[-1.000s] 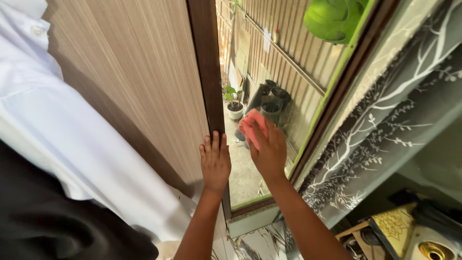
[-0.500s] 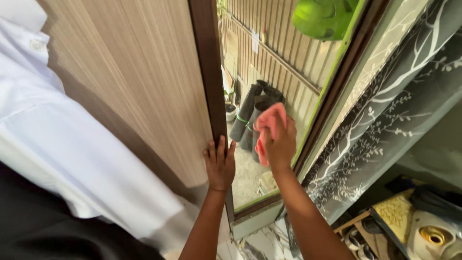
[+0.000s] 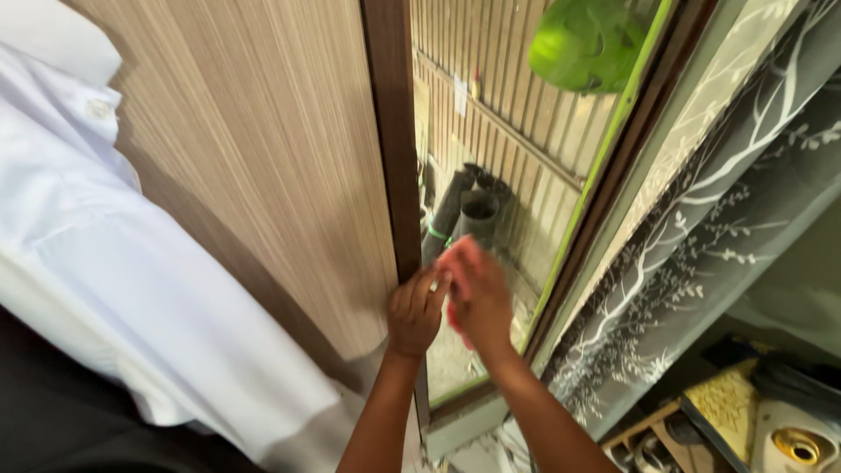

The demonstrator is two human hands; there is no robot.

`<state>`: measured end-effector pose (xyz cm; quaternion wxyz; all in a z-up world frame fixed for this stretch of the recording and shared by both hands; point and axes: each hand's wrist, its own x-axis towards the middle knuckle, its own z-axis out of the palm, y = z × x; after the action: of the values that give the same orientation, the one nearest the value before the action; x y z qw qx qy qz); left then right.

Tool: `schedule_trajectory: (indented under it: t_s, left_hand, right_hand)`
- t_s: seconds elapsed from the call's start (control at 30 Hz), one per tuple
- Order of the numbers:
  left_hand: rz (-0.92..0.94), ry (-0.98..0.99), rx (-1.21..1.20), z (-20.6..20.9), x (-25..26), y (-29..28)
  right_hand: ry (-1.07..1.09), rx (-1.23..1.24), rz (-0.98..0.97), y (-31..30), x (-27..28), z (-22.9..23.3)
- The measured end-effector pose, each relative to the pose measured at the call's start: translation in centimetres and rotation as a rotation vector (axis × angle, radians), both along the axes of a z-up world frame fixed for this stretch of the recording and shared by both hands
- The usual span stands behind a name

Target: The person wipes a mirror by hand using a cloth. They move the cloth in broad strokes across the glass, stop to fold the cloth, and then continue cleaning the lower portion and edges of the mirror surface.

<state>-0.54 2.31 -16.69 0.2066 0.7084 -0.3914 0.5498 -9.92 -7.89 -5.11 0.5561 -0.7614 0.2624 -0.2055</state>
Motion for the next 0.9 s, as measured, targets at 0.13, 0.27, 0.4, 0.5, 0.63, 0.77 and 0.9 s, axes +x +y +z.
schedule_trajectory:
  t_s: [0.13,0.27,0.4,0.5,0.63,0.77,0.9]
  left_hand:
    - [-0.013,-0.001,-0.010,0.2,-0.3,0.3]
    - [-0.007,-0.023,-0.033,0.7,-0.1,-0.2]
    - [-0.136,0.054,-0.107,0.1,-0.2,-0.1]
    - [-0.210,0.098,-0.102,0.1,-0.2,0.0]
    - [-0.173,0.091,-0.109,0.6,-0.5,0.0]
    - [-0.182,0.097,-0.110,1.0,-0.5,-0.1]
    - [-0.190,0.136,-0.061,1.0,-0.7,0.2]
  right_hand:
    - [-0.570,-0.970,-0.209,-2.1,2.5,-1.8]
    - [-0.442,-0.733,-0.320,-2.9,1.5,-1.3]
    - [0.010,-0.153,0.126,0.0,0.0,0.7]
    - [-0.711,-1.091,-0.102,0.0,0.9,1.8]
    - [-0.526,-0.960,-0.158,-1.0,1.4,1.3]
    - [-0.360,-0.926,-0.044,-0.5,0.8,0.1]
    - [-0.736,-1.118,-0.109,-1.1,1.1,3.1]
